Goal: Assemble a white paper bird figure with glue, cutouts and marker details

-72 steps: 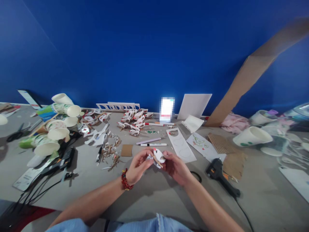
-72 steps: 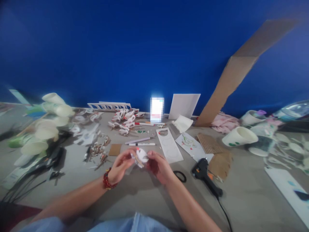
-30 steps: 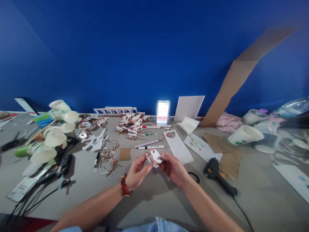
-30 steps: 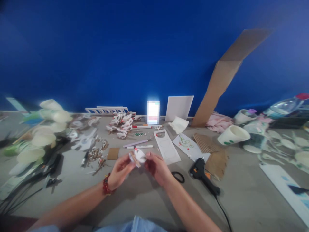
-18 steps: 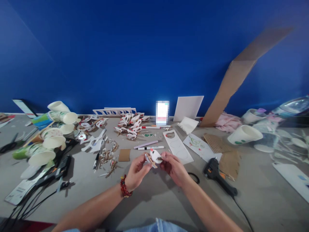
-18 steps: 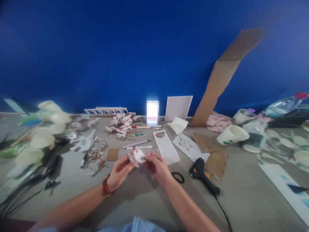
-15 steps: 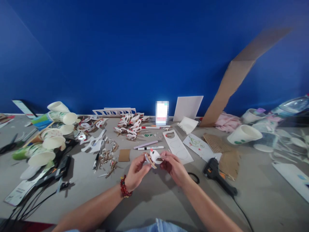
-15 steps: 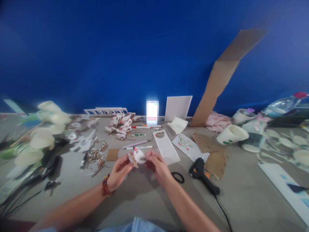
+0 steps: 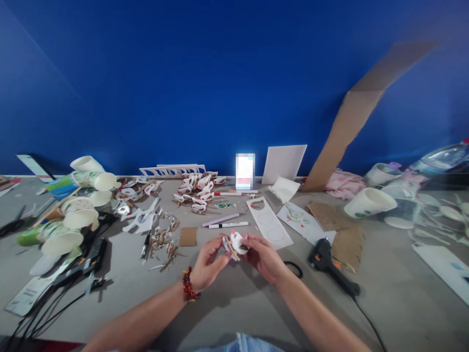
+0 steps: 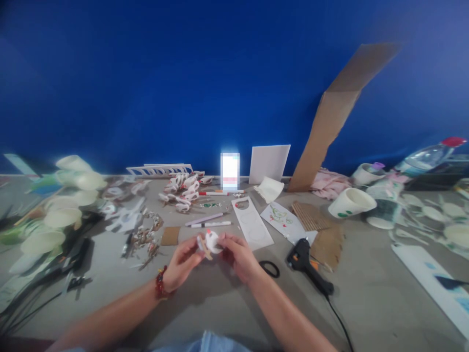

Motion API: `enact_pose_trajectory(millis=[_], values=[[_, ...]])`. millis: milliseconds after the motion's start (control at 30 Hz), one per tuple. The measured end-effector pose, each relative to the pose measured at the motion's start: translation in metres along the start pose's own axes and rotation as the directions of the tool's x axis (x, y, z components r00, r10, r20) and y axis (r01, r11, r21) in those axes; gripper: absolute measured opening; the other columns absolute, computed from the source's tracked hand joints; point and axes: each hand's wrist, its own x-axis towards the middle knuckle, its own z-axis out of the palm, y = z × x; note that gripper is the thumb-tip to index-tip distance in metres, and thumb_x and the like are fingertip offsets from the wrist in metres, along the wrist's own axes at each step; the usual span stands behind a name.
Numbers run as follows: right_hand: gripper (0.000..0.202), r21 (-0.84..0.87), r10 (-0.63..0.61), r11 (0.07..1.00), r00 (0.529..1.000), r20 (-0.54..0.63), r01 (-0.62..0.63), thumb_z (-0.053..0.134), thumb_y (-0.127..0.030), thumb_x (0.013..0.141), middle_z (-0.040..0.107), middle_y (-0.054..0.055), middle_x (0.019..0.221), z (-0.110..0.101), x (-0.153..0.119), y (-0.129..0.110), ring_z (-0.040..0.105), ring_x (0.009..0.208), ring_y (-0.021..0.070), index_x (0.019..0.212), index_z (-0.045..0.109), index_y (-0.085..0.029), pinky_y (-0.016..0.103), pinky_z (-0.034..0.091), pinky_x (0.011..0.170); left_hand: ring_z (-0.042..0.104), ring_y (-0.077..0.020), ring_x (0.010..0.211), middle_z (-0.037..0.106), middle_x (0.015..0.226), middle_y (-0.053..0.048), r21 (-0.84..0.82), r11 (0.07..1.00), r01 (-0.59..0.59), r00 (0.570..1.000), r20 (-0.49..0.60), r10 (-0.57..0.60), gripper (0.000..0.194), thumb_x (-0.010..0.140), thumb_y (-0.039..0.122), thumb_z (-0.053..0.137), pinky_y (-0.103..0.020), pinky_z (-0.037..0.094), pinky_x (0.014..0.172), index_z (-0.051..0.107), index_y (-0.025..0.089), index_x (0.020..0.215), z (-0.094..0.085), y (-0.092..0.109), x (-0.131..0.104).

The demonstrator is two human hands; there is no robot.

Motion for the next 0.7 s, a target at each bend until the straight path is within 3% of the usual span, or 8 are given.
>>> enact_pose_trajectory(millis=[167,333,467,700], values=[[0.025,-0.002,-0.024,1.000,1.000,-0.016,0.024,0.083,-0.031,0.063,0.060,-0.002,0.063,0.000,0.000,-0.003,0.052,0.055,0.0099,0.064,0.063,-0.017,0.022,0.042,0.053,0.057,-0.0206,0.089,0.063,0.096,-0.008,-0.053,0.999,-0.004,1.000,-0.004,0.004,0.019,0.088,0.031,0.061,-0.032,0.047,0.084,0.065,0.015,0.099,0.000,0.001,-0.001],[0.025,-0.022,-0.039,0.999,0.999,-0.013,0.039,0.082,-0.031,0.064,0.057,-0.003,0.063,-0.002,0.000,-0.007,0.051,0.056,0.0095,0.066,0.062,-0.018,0.022,0.043,0.055,0.055,-0.0210,0.103,0.058,0.109,-0.009,0.018,0.987,-0.158,0.979,-0.126,0.159,0.028,0.088,0.023,0.062,-0.033,0.046,0.091,0.057,0.020,0.115,-0.002,0.008,0.002],[0.024,-0.049,-0.021,0.999,1.000,0.002,0.021,0.081,-0.031,0.066,0.054,-0.004,0.061,-0.003,0.001,-0.004,0.049,0.054,0.0093,0.066,0.061,-0.017,0.022,0.040,0.052,0.052,-0.0244,0.112,0.056,0.114,-0.012,0.139,0.950,-0.279,0.956,-0.053,0.288,0.022,0.090,0.019,0.057,-0.040,0.042,0.098,0.061,0.019,0.112,-0.006,0.015,0.006],[0.024,-0.095,-0.059,0.993,0.998,0.035,0.062,0.079,-0.033,0.067,0.055,-0.003,0.061,-0.005,0.004,-0.004,0.049,0.057,0.0110,0.066,0.061,-0.018,0.023,0.039,0.054,0.055,-0.0233,0.107,0.058,0.111,-0.012,0.255,0.915,-0.313,0.949,0.047,0.312,0.018,0.091,0.017,0.055,-0.040,0.043,0.095,0.064,0.018,0.106,-0.012,0.021,0.011]])
